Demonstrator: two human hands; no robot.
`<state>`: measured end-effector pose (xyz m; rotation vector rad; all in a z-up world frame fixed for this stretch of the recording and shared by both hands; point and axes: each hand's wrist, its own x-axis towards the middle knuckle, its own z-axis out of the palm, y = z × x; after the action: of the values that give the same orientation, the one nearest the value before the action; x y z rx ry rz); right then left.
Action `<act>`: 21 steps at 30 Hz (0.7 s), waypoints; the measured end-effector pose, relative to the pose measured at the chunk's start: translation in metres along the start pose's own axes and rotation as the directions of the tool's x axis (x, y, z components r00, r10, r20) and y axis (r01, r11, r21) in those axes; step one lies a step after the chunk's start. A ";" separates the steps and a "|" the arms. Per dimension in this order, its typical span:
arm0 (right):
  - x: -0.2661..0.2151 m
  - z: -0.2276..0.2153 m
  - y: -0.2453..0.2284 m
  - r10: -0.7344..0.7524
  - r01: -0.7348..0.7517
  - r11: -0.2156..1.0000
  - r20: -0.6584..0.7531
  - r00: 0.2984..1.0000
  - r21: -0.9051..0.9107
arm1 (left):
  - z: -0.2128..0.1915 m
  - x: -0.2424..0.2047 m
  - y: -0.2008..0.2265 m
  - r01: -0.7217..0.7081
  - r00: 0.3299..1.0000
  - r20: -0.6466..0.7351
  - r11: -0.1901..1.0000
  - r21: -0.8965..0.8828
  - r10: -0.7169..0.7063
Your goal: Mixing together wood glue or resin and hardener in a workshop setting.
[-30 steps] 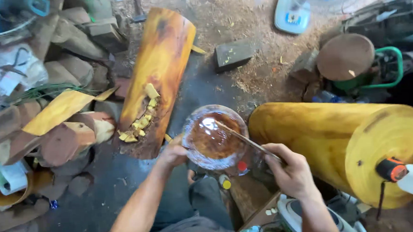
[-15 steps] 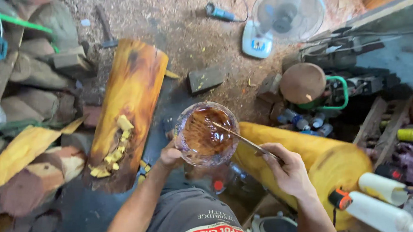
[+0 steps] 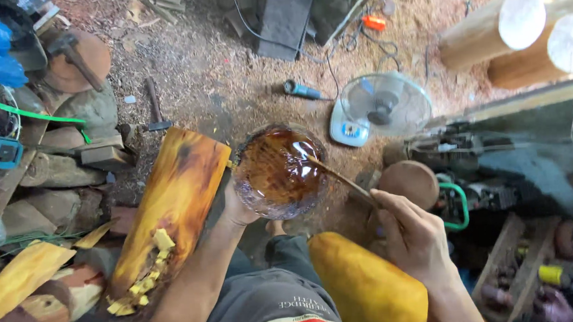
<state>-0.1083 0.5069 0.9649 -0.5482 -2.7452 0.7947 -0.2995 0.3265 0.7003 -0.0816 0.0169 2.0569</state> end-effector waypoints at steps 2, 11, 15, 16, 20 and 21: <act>0.035 -0.009 0.013 -0.057 0.057 0.998 0.009 0.998 -0.039 | -0.029 0.018 -0.007 0.009 0.996 -0.086 1.000 -0.013 -0.010; 0.142 -0.034 0.068 -0.424 0.441 0.897 0.270 0.864 -0.003 | -0.056 0.091 -0.036 -0.179 0.983 -0.070 0.976 -0.125 0.171; 0.198 -0.036 0.087 -0.413 0.431 0.902 0.247 0.877 -0.021 | -0.046 0.133 -0.026 -0.227 0.972 -0.095 0.961 -0.155 0.214; 0.210 -0.035 0.081 -0.408 0.428 0.904 0.255 0.876 -0.022 | -0.050 0.144 -0.024 -0.227 0.972 -0.100 0.960 -0.163 0.213; 0.262 -0.036 0.091 -0.470 0.489 0.872 0.336 0.816 0.030 | -0.059 0.194 0.002 -0.213 0.977 -0.033 0.964 -0.161 0.211; 0.277 -0.035 0.100 -0.485 0.511 0.859 0.356 0.799 0.024 | -0.060 0.208 0.017 -0.226 0.970 0.033 0.945 -0.236 0.241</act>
<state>-0.3190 0.7163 0.9703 0.3525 -3.0252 0.7062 -0.4082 0.4993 0.6265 -0.1677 -0.2630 2.2912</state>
